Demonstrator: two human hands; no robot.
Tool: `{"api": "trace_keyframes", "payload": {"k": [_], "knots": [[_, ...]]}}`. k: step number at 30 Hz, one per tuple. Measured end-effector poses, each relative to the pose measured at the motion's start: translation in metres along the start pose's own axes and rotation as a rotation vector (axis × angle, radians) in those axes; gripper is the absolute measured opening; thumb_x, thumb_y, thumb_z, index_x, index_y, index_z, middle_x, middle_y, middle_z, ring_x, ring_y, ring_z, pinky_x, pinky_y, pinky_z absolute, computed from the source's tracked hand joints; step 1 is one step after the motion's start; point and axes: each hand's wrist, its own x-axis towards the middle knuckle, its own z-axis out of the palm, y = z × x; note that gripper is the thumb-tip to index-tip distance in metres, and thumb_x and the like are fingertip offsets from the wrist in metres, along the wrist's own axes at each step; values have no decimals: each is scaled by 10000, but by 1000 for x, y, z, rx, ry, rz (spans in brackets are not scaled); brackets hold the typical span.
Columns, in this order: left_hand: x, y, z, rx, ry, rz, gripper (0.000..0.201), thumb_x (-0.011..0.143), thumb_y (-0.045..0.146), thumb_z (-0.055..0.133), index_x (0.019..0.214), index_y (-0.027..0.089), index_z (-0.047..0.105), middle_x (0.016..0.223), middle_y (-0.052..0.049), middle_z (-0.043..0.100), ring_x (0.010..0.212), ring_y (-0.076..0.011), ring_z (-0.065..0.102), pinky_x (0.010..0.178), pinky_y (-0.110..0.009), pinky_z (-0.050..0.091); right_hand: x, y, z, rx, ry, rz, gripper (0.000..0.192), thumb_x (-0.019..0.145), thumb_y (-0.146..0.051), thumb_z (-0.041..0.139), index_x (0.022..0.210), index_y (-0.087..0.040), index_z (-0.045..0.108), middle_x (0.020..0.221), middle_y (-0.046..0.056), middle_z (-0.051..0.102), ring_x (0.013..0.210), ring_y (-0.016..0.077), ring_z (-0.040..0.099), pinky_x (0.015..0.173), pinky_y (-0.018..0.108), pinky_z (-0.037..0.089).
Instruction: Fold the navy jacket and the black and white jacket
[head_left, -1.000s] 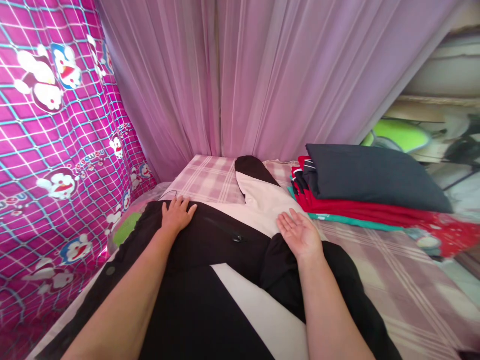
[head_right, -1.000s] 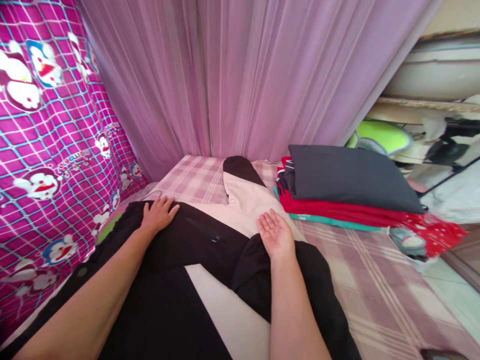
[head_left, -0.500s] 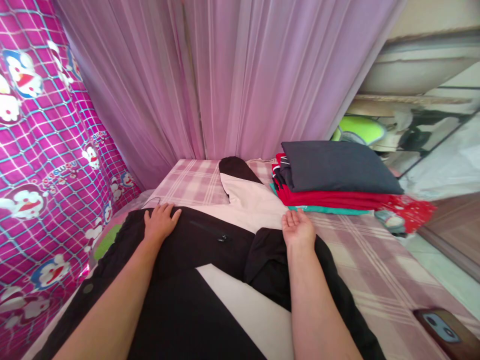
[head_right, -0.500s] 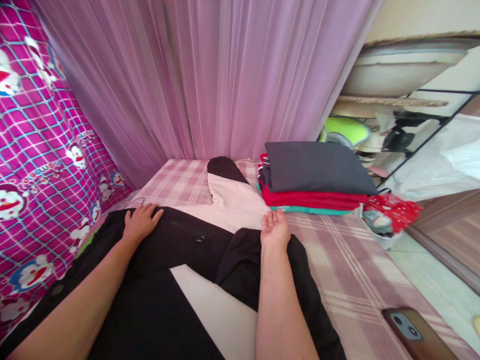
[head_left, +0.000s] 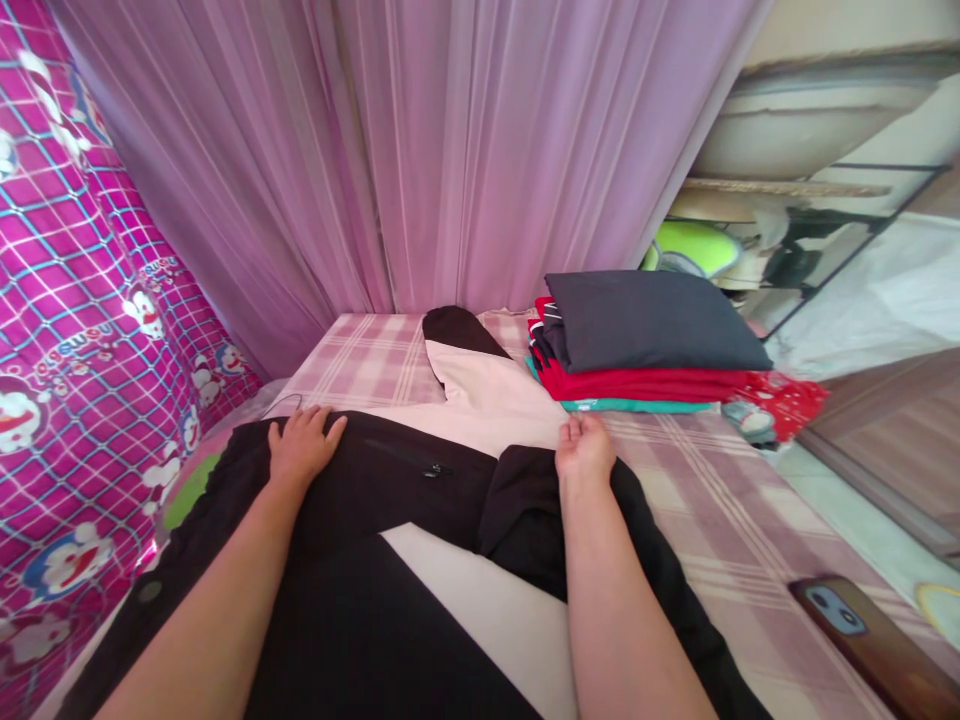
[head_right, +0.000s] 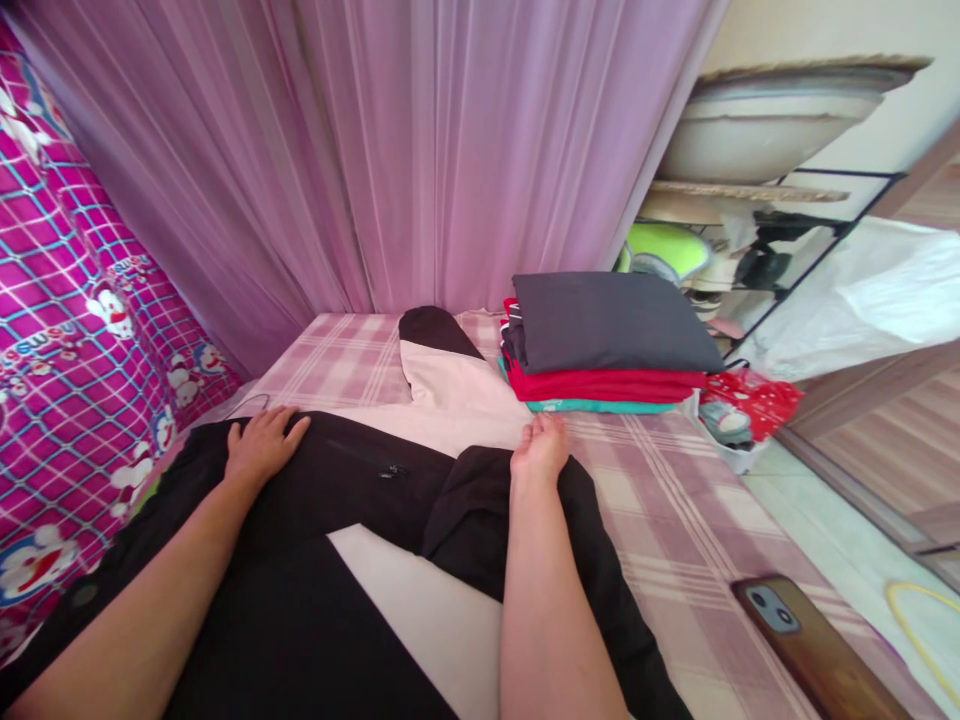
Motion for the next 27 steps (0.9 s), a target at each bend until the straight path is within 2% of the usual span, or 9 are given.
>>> {"api": "trace_keyframes", "payload": {"k": [2,4,7,9,13,19,22,25,27], "knots": [[0,0,0,2,-9,-4,565,946,512,339,1387,224,541,1499,-111,488,1422,-328,362,1166,-644,185,-3,-2,-1,15,-17,-31,226,703,-117,532,893,-235,560,795,-69,615,759,68,629,671,170,508],[0,0,1,4,-10,-4,572,946,517,333,1391,220,535,1505,-111,480,1425,-324,357,1168,-642,184,-8,-2,-1,-4,-141,-9,218,700,-157,576,902,-236,585,826,-45,653,773,94,648,689,211,534],[0,0,1,6,-3,-3,566,946,520,331,1385,230,540,1503,-111,483,1420,-322,365,1166,-642,184,-12,2,-1,-118,-315,171,152,710,-231,614,860,-219,591,843,15,682,790,147,668,678,275,556],[0,0,0,1,-8,-3,553,947,517,332,1379,247,545,1502,-110,485,1420,-321,367,1163,-641,189,-9,4,-1,-160,-231,208,131,720,-227,585,850,-221,567,817,3,666,779,148,660,659,278,547],[0,0,-1,-7,-3,4,536,942,504,342,1370,263,556,1494,-106,495,1417,-326,373,1160,-642,197,1,3,-4,-105,-19,-16,249,680,-159,550,912,-249,542,770,-88,602,755,90,615,660,208,494],[-1,1,-2,-5,-12,-10,545,942,510,339,1373,254,553,1496,-110,491,1418,-334,369,1162,-634,198,-6,0,-2,-51,-72,11,236,669,-154,555,889,-232,588,834,-46,664,790,94,656,678,208,509],[-6,5,-3,22,56,-3,552,939,481,361,1397,225,530,1509,-140,466,1423,-349,356,1161,-635,189,-14,-2,0,-43,-100,75,204,676,-152,570,864,-222,607,832,-30,688,762,92,670,660,202,514],[-10,19,-7,68,197,108,510,936,365,375,1402,223,529,1509,-132,468,1429,-330,347,1186,-598,132,-15,-2,0,-21,-85,96,211,675,-138,559,860,-221,616,820,-36,695,748,79,672,652,187,512],[-8,36,-12,83,214,200,483,926,305,380,1369,247,564,1464,-102,528,1398,-310,396,1196,-572,113,-13,-1,0,-24,-94,96,213,667,-143,560,856,-222,616,823,-33,703,758,83,676,655,192,514]]}}
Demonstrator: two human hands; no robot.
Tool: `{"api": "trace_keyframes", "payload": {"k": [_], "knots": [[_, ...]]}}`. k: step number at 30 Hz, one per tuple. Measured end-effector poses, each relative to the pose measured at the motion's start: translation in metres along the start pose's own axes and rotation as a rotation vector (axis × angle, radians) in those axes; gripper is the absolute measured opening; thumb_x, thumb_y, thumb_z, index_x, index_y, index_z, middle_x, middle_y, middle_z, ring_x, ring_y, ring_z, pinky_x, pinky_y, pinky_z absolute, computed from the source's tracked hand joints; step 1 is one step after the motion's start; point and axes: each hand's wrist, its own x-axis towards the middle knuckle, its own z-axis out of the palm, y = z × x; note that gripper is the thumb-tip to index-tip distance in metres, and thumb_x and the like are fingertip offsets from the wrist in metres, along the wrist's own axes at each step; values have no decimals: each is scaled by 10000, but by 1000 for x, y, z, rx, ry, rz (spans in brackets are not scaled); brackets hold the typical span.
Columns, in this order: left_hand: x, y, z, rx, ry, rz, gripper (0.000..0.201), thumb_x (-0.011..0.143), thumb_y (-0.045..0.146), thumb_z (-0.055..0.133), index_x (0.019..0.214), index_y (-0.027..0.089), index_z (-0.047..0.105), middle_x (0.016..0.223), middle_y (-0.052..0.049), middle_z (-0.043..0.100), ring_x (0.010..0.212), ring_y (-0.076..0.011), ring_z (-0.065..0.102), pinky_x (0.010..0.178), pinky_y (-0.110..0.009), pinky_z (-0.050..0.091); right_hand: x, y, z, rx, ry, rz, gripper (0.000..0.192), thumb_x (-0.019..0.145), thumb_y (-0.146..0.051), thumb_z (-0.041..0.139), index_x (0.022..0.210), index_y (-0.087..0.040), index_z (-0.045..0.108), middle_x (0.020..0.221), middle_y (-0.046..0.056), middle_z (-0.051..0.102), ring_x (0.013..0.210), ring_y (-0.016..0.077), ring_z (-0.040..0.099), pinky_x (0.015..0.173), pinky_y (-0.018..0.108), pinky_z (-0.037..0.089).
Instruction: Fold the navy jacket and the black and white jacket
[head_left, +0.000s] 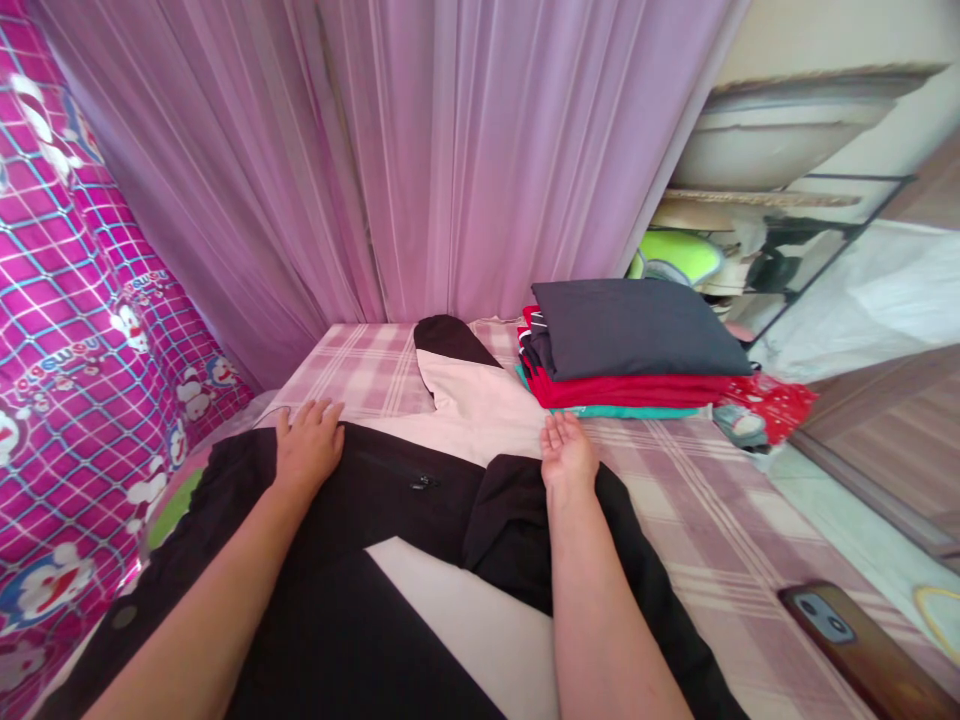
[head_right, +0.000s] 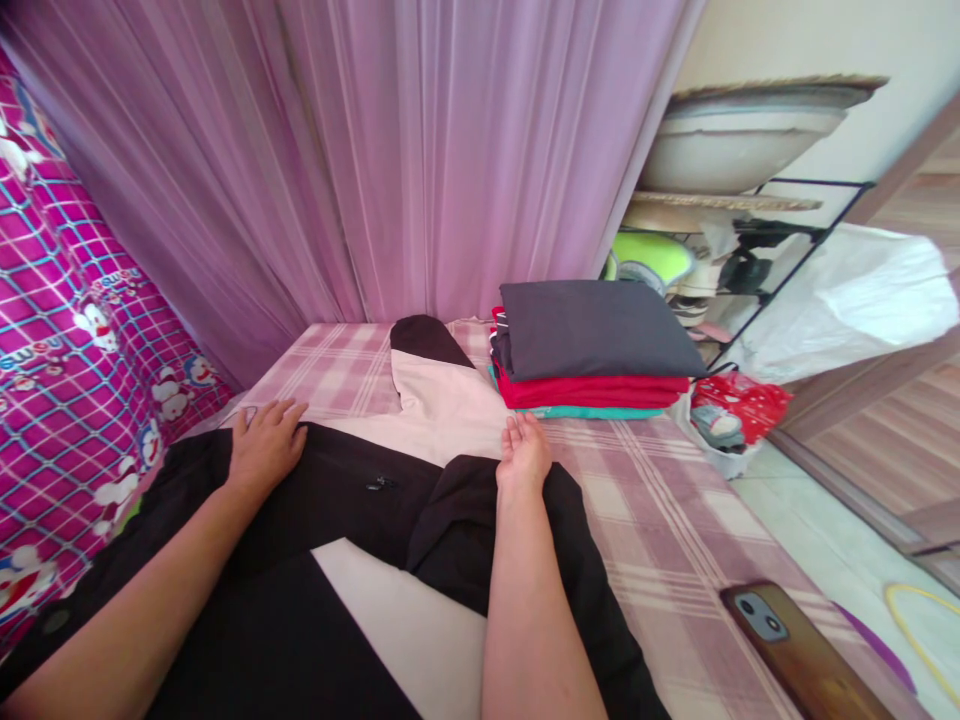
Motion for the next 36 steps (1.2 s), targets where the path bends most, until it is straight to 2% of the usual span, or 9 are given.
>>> {"api": "trace_keyframes", "payload": {"k": [4,7,10,14,17,21,27,32,36], "knots": [[28,46,-14,-65,-131,88,451,933,395,389,1261,242,657,1260,-92,686,1213,-300,570,1143,-512,270,6,4,-3,-44,-53,-31,202,655,-179,603,851,-227,609,827,-29,708,789,106,687,677,220,521],[55,81,-19,-124,-262,43,508,923,528,372,1139,241,730,1159,-112,728,1119,-328,620,981,-455,430,9,7,-3,-31,-52,-40,204,647,-186,610,846,-225,612,826,-22,708,798,114,691,677,225,521],[80,106,-14,-165,-374,-59,593,883,655,356,1054,257,761,1164,-127,724,1128,-373,615,923,-474,448,11,9,-4,-31,-57,-44,201,645,-191,620,844,-226,614,824,-21,710,800,118,692,672,226,517],[102,121,-1,-250,-476,-185,632,813,741,412,1027,259,760,1194,-150,711,1151,-411,605,951,-536,424,14,11,-5,-46,-77,-68,187,656,-218,642,841,-228,616,822,-19,707,807,123,691,671,228,517],[109,127,6,-302,-495,-190,529,798,671,506,1002,246,747,1193,-144,709,1122,-388,625,944,-521,432,12,12,-3,-32,-54,-74,183,660,-221,628,844,-226,625,835,-16,708,799,116,686,655,215,509],[108,134,4,-336,-453,-147,301,815,443,548,961,240,714,1144,-91,723,1062,-297,647,892,-414,460,9,11,0,-15,-24,-58,170,668,-213,608,836,-223,627,832,-21,704,760,102,679,628,199,494],[94,122,-5,-437,-263,-54,241,818,393,540,929,228,676,1025,-43,719,981,-220,634,846,-311,464,13,13,-1,-22,-12,-83,170,666,-226,625,836,-223,624,816,-16,700,776,114,677,616,203,496],[60,96,-11,-584,-171,-24,245,770,438,564,825,217,658,918,-27,686,900,-203,618,825,-302,468,12,12,-1,-30,-33,-77,173,671,-213,636,843,-227,624,817,-23,700,795,115,679,639,211,510],[15,81,-18,-635,-235,-7,313,757,522,548,724,222,628,779,3,655,743,-177,597,717,-290,453,6,7,4,8,20,-36,160,681,-178,594,829,-223,634,823,-23,701,783,102,676,630,195,511]]}}
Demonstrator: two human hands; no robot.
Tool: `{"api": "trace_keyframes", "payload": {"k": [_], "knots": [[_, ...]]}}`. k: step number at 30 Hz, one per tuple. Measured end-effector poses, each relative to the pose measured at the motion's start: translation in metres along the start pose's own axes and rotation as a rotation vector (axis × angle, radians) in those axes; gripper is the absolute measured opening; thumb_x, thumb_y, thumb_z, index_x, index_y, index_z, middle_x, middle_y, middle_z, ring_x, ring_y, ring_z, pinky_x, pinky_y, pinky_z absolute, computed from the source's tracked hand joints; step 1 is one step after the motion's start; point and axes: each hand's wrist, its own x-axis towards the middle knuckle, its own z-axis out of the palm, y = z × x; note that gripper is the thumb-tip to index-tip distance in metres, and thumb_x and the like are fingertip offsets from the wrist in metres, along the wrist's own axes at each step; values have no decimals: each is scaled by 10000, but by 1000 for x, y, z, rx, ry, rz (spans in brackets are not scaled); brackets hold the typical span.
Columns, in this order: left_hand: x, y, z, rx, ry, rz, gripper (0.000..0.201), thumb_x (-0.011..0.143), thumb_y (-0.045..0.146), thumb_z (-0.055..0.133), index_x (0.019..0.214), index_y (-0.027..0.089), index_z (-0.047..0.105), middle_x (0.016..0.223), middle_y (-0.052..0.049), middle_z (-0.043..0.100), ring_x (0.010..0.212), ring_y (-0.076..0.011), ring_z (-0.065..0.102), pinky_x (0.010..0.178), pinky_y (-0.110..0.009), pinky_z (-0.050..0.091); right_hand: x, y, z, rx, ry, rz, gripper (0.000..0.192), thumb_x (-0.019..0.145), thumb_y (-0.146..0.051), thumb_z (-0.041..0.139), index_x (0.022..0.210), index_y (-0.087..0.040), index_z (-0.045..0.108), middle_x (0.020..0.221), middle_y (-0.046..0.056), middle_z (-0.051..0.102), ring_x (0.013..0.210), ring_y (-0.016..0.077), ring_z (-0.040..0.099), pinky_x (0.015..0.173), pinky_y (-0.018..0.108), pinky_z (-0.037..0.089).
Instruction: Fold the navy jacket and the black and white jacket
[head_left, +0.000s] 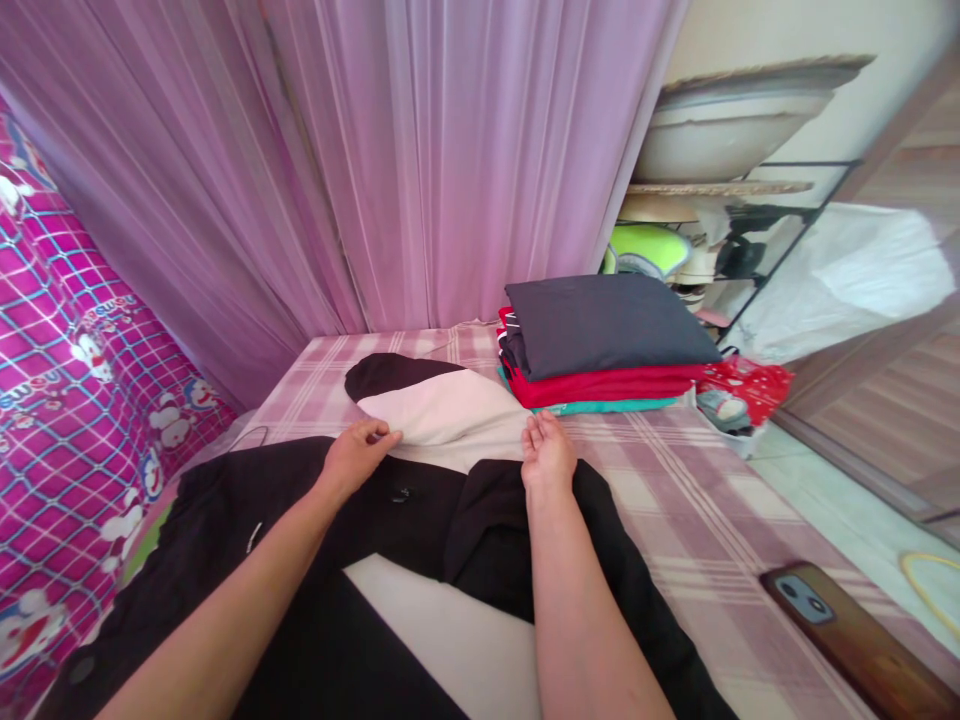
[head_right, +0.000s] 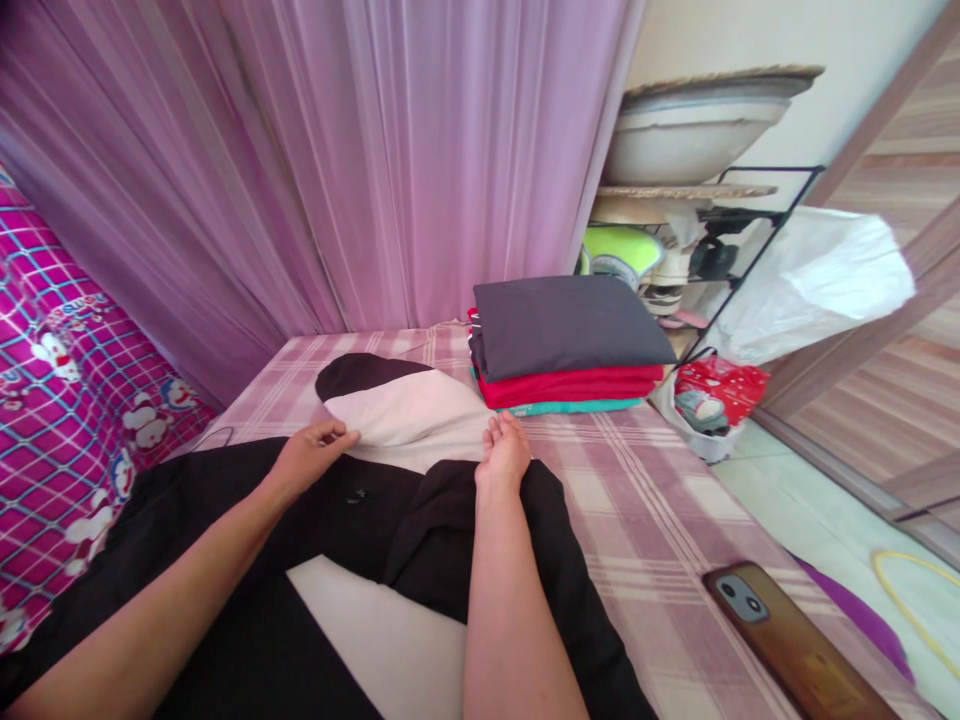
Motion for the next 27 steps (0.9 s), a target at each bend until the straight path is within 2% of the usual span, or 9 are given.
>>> {"api": "trace_keyframes", "payload": {"k": [4,7,9,12,14,16,20,24,27], "knots": [[-29,-5,-10,34,-239,10,358,786,544,497,708,235,662,715,20,673,692,-171,603,674,-285,436,-5,-3,3,-4,12,21,165,676,-166,575,819,-223,635,805,-33,687,763,94,666,619,186,506],[-20,-3,-31,99,-388,27,370,789,544,496,731,253,716,730,19,708,732,-184,635,707,-285,446,-7,-3,4,-40,31,25,193,663,-147,556,821,-228,634,735,-54,644,733,87,641,611,180,493],[1,4,-48,190,-367,26,387,798,553,491,732,256,729,686,15,697,724,-188,639,695,-282,445,-8,-2,5,-75,40,29,214,651,-138,548,825,-231,632,699,-66,610,716,86,620,609,179,486],[48,28,-62,295,-221,29,416,845,549,462,844,247,747,724,1,713,741,-192,650,661,-275,445,-7,-1,5,-105,40,21,223,635,-152,552,827,-233,630,689,-65,592,716,93,605,603,184,479],[81,47,-54,362,-121,93,380,873,476,471,994,240,743,896,-20,751,840,-206,665,727,-283,468,-6,0,5,-104,38,16,227,623,-165,553,827,-232,629,692,-60,593,721,99,602,598,187,476],[109,63,-34,450,-79,184,366,901,372,460,1133,242,711,1111,-40,737,1006,-223,655,855,-298,470,-6,0,4,-101,34,5,238,613,-179,555,833,-228,631,705,-54,601,730,104,602,599,190,473],[143,73,18,663,-252,357,474,898,205,433,1338,257,601,1425,-57,577,1266,-244,544,1043,-339,396,-4,2,2,-122,21,-16,260,605,-212,565,854,-222,635,747,-43,623,773,122,612,637,217,482],[153,63,47,795,-448,376,551,849,177,493,1387,277,556,1429,-79,571,1265,-273,546,1044,-387,396,0,6,1,-117,1,-16,282,589,-205,569,861,-223,638,761,-49,621,777,119,607,657,221,480],[152,58,49,888,-452,333,512,850,202,510,1356,234,586,1364,-148,611,1229,-321,558,1020,-442,393,2,8,0,-105,-20,-32,297,579,-200,579,869,-221,642,724,-59,617,708,106,587,613,204,457]]}}
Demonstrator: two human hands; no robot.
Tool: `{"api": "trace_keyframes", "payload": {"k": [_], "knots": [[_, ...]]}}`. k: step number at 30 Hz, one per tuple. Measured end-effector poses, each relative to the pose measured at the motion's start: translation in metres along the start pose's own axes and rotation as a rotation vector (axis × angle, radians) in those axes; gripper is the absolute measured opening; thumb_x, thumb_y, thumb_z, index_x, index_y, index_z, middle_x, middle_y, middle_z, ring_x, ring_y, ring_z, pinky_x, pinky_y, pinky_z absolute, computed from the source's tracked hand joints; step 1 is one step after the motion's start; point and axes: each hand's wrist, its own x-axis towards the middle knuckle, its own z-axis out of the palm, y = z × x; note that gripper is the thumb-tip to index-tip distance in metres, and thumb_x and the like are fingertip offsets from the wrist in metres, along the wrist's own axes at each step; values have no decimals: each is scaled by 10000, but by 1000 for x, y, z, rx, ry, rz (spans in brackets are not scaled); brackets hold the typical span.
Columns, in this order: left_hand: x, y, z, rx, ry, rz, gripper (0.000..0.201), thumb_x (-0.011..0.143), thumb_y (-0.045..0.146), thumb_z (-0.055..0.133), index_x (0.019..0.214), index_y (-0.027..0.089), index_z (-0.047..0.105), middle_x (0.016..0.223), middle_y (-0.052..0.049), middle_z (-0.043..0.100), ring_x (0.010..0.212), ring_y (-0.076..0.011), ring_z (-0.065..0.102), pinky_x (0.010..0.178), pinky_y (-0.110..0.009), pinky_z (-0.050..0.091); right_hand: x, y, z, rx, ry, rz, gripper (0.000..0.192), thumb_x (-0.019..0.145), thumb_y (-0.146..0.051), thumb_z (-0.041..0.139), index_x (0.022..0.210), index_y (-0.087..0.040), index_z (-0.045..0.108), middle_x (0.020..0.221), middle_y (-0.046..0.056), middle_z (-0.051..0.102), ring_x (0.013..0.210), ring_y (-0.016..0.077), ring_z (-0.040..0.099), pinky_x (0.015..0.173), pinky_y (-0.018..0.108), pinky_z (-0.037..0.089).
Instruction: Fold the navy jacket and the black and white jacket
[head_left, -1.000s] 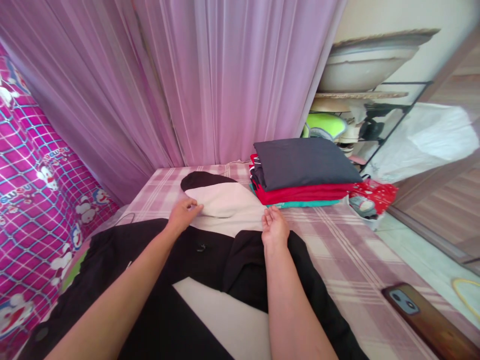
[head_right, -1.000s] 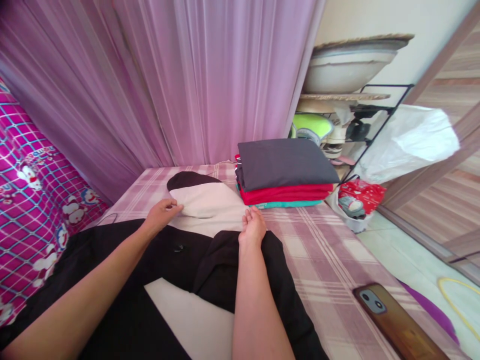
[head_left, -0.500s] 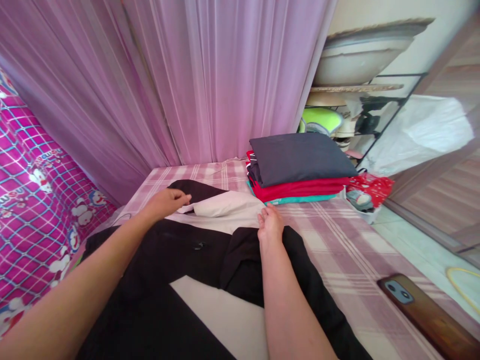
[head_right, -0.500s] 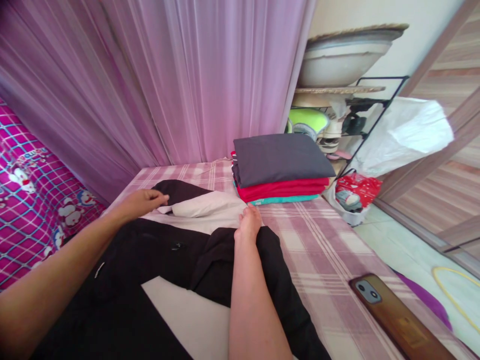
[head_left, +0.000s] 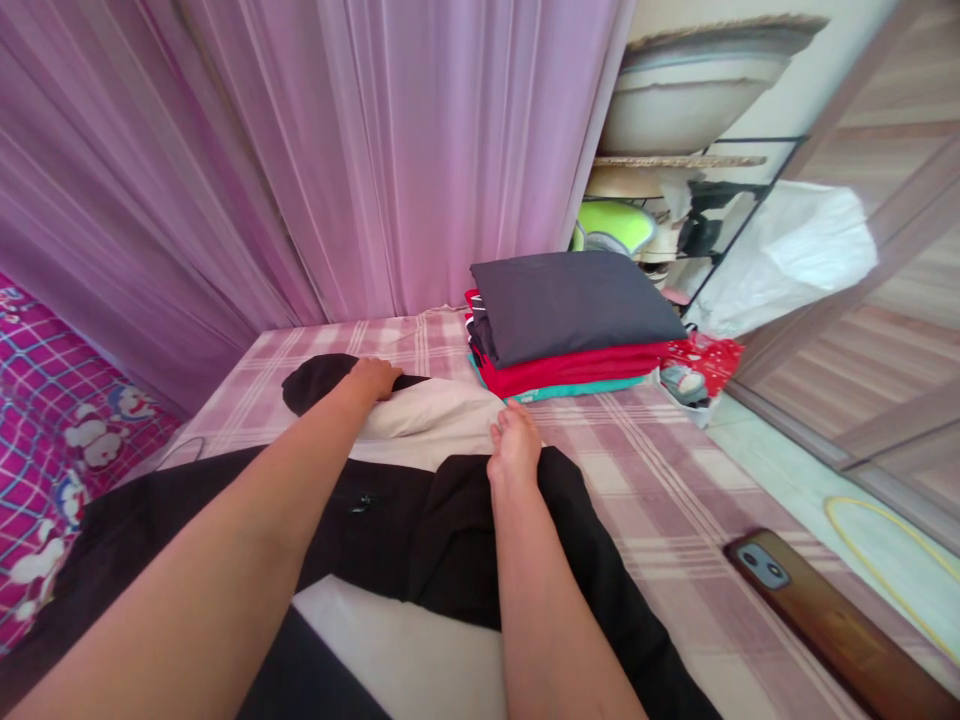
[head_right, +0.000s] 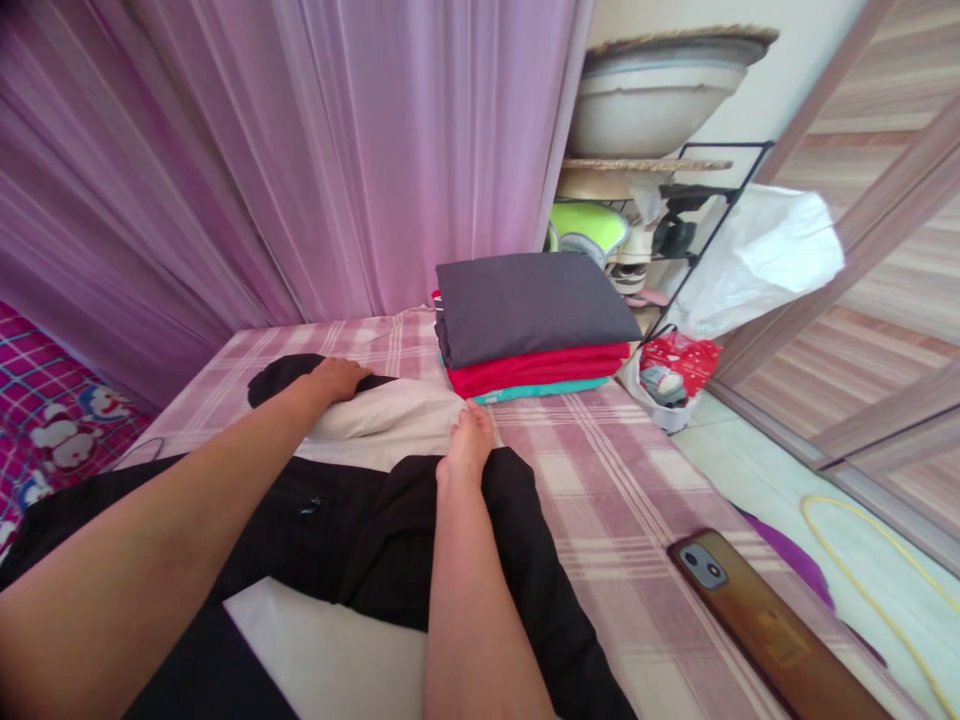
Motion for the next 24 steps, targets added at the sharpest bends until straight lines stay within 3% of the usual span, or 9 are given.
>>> {"api": "trace_keyframes", "payload": {"k": [4,9,12,15,19,24], "knots": [[-15,-10,-11,78,104,34,389,825,263,565,1183,172,687,1312,-181,620,1264,-342,499,1079,-481,300,0,0,-1,-21,-12,-11,295,587,-212,574,874,-222,641,708,-59,620,695,110,594,592,203,451],[-58,-37,-46,141,219,147,319,853,327,534,1106,183,666,1028,-81,725,1047,-235,617,1154,-430,189,0,-3,0,-42,10,-11,285,600,-235,561,875,-226,636,717,-55,623,710,110,614,598,204,465],[-99,-46,-70,150,266,167,337,875,436,521,1088,210,651,943,-42,725,977,-218,632,1114,-393,263,-1,-7,0,-27,16,-20,262,603,-237,570,859,-222,623,691,-61,610,676,101,613,574,193,453],[-145,-41,-82,131,273,129,399,865,533,524,1076,221,654,930,-42,719,970,-237,634,1007,-379,365,-6,-16,2,-6,-17,-49,232,602,-241,584,831,-218,614,656,-63,608,630,96,612,555,189,449],[-204,-16,-66,82,206,114,353,879,533,517,990,237,674,897,-38,722,895,-226,646,895,-362,427,-24,-28,7,-4,-59,-150,199,576,-247,598,770,-209,625,625,-55,625,541,92,578,485,183,414],[-245,22,-13,-133,138,129,306,911,442,495,1092,266,668,1039,-54,719,914,-233,659,856,-376,480,-43,-39,14,-101,-189,-352,178,585,-300,609,727,-206,661,563,-55,608,496,109,547,468,208,398]]}}
